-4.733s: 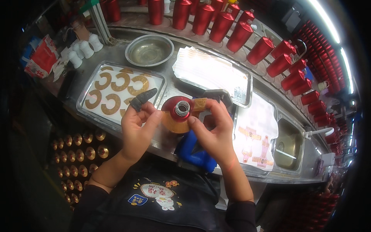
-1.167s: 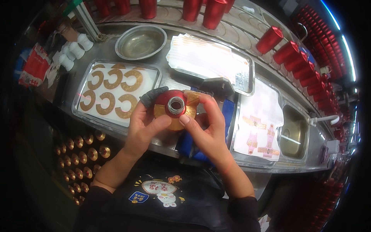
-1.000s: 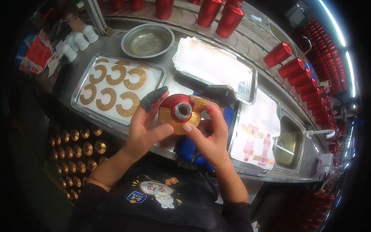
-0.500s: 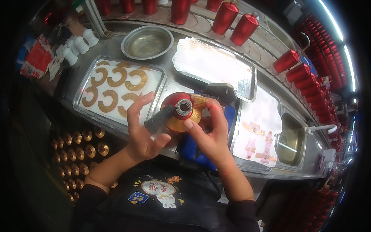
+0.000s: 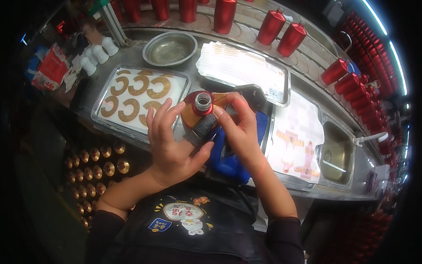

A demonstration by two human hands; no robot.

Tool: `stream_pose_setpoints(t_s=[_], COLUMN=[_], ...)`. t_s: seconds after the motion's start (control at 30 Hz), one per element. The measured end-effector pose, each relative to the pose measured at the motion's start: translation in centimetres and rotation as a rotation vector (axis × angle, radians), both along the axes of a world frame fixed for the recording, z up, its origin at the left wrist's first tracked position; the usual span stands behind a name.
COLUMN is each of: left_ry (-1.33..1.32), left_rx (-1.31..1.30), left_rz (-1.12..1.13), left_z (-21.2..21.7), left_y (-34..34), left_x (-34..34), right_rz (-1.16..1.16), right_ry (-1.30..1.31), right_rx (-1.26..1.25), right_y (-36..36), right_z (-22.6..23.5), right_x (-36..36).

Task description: The person applies gold crescent-shaped stickers to the necks of red cylindrical containers. They peel each sticker from a backing sheet, place it on the container neck, and smooth it into place. The person also applies a rectangular label to the body of the container and wipes the surface with a cloth.

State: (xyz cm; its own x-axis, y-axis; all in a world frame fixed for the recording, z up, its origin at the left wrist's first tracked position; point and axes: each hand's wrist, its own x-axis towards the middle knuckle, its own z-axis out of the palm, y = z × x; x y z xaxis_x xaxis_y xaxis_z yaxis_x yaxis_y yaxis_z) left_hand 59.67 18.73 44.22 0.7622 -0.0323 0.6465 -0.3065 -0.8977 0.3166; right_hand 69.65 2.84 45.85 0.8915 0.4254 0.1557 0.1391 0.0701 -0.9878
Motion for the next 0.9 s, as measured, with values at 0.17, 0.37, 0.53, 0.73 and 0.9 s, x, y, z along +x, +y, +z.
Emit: stream_pose_setpoints(t_s=[0.17,0.37,0.53,0.73,0.9], left_ry=[-0.02,-0.176,0.105,0.573,0.555], left_rx=[0.061,-0.272,-0.533,-1.262,-0.874], left_rz=[0.054,-0.079,-0.055,-0.635,-0.435], left_z=[0.5,0.0,-0.8,0.3,-0.5], left_y=[-1.8,-1.6,-1.3,2.7,2.4], left_x=[1.0,1.2,3.3,4.5,4.0], right_rz=[0.058,0.115,0.095,0.083,0.072], right_ry=[-0.043,-0.009,-0.05,0.102,0.135], right_rx=[-0.008,0.019,0.073,0.119,0.154], right_y=[-0.4,-1.0,-0.8,-1.4,-1.4], right_z=[-0.2,-1.0,-1.7,-1.9,-1.6], right_x=[1.6,2.0,2.1,1.4,0.7])
